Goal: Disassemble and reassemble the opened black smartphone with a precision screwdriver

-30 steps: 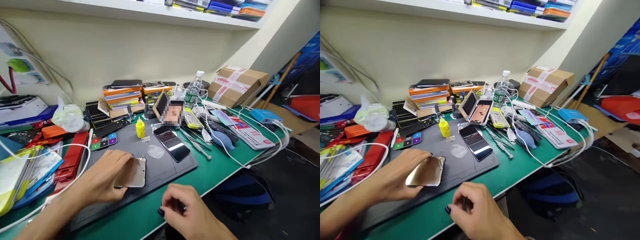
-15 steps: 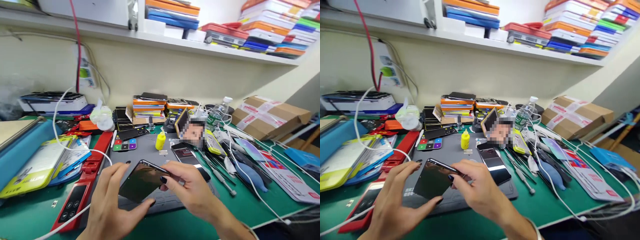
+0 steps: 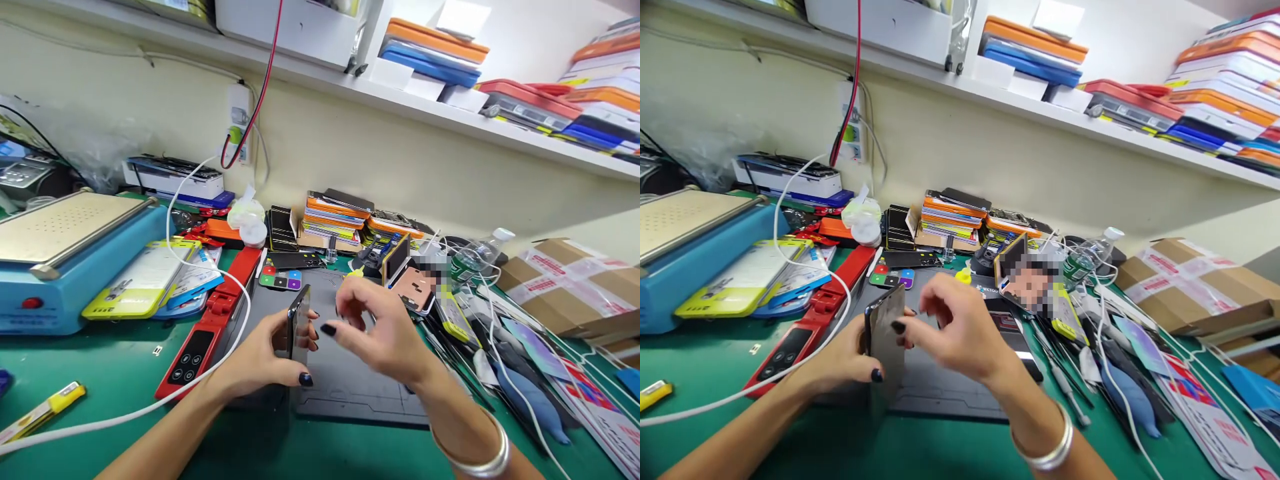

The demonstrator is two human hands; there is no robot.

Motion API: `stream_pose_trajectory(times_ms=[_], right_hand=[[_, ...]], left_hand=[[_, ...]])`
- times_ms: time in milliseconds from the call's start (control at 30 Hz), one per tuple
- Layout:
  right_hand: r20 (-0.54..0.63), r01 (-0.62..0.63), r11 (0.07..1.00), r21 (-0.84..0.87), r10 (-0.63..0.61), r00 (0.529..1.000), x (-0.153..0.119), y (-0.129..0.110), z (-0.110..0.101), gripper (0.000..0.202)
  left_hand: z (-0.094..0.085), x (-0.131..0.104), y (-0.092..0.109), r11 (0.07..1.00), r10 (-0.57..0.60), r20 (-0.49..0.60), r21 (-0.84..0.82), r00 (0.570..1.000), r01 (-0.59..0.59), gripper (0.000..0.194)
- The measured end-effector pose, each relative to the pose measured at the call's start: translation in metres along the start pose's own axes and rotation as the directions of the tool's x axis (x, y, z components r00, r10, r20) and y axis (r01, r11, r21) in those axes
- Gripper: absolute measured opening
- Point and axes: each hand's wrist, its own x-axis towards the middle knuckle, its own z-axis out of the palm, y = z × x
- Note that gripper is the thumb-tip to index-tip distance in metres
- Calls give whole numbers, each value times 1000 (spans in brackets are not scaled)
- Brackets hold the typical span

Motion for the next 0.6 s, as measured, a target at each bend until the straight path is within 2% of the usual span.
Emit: stream_pose_trajectory(times_ms=[67, 133, 267, 400, 600], right_hand=[[15, -10, 1000, -1, 10, 1000, -3, -12, 11, 42], [28, -18, 999, -46, 19, 999, -3, -20, 21, 51], [11, -1, 993, -120, 2, 1000, 1, -22, 31, 48], [53, 69, 997, -29, -67, 996, 3, -16, 30, 41], [115, 80, 991, 105, -92, 989, 1, -10, 25, 35]], left_hand=[[2, -2, 2, 1000, 13, -31, 7, 999, -13, 82], [5, -3, 6, 999, 31, -34, 30, 999, -30, 69], [8, -1, 14, 995, 63, -16, 84, 998, -62, 49], [7, 0, 12, 990, 96, 17, 103, 995, -98, 53], [2, -3, 6, 991, 90, 39, 95, 995, -93, 67]])
